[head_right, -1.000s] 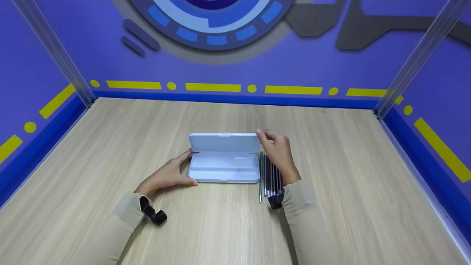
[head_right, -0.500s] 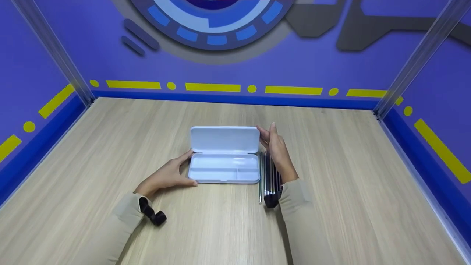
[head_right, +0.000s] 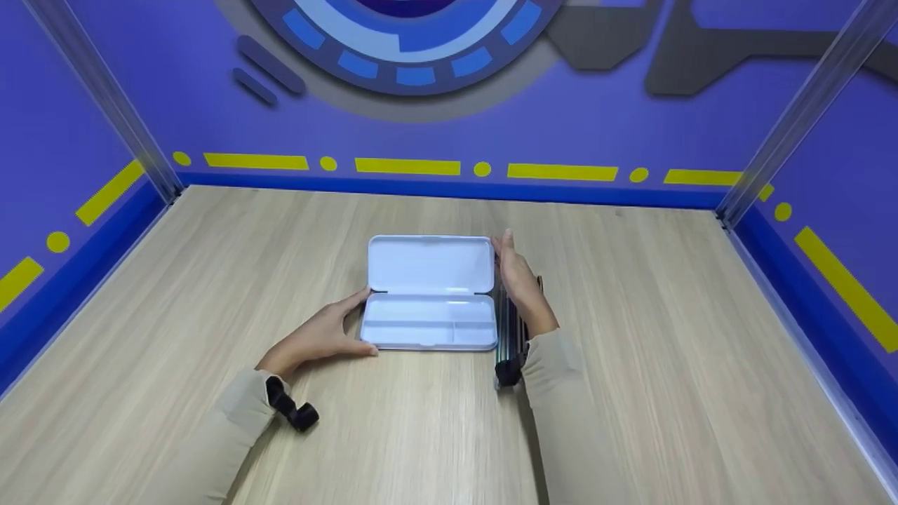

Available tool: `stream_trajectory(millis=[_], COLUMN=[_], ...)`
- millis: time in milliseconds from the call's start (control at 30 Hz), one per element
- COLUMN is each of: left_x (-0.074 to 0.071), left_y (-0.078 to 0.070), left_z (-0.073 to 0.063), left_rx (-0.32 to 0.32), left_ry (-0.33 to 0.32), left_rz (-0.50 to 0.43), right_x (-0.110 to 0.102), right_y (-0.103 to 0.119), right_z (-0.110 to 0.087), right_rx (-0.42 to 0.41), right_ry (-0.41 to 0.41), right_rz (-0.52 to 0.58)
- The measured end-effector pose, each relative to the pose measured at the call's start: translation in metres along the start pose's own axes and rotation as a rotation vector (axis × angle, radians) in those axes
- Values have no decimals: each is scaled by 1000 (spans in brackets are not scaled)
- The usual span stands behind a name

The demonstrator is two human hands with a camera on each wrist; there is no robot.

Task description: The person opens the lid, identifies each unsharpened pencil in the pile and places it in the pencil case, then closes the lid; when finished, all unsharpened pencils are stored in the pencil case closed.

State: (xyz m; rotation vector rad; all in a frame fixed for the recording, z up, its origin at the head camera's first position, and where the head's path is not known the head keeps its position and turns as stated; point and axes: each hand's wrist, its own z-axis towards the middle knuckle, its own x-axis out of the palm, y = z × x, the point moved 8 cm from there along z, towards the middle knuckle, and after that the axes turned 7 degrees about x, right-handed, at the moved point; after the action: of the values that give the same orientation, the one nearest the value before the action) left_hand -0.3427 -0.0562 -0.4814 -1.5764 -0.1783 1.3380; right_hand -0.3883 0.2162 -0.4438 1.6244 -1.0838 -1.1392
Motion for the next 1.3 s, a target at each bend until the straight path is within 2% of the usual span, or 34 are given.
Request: stream_trajectory(millis=[267, 567, 767, 933, 1133, 1300], left_x=[7, 8, 5, 3, 0, -1], left_y=[1, -2, 0, 0, 3, 6], left_z=[0, 0, -1, -1, -1, -2], left_rx=[-51, -66, -79, -61, -52, -58], left_ry=[18, 28, 23, 7, -17, -22], left_rz=[6, 20, 33, 37, 45, 31], right_x=[-3, -1, -1, -3, -6, -9], right_y=[-12, -27, -21, -14, -5, 4], right_z=[2, 6, 6, 1, -8, -23], right_rx=[78, 199, 138, 81, 69, 65], right_ry=[-5, -15, -14, 0, 27, 28], right_rz=[-83, -128, -88, -67, -165, -250])
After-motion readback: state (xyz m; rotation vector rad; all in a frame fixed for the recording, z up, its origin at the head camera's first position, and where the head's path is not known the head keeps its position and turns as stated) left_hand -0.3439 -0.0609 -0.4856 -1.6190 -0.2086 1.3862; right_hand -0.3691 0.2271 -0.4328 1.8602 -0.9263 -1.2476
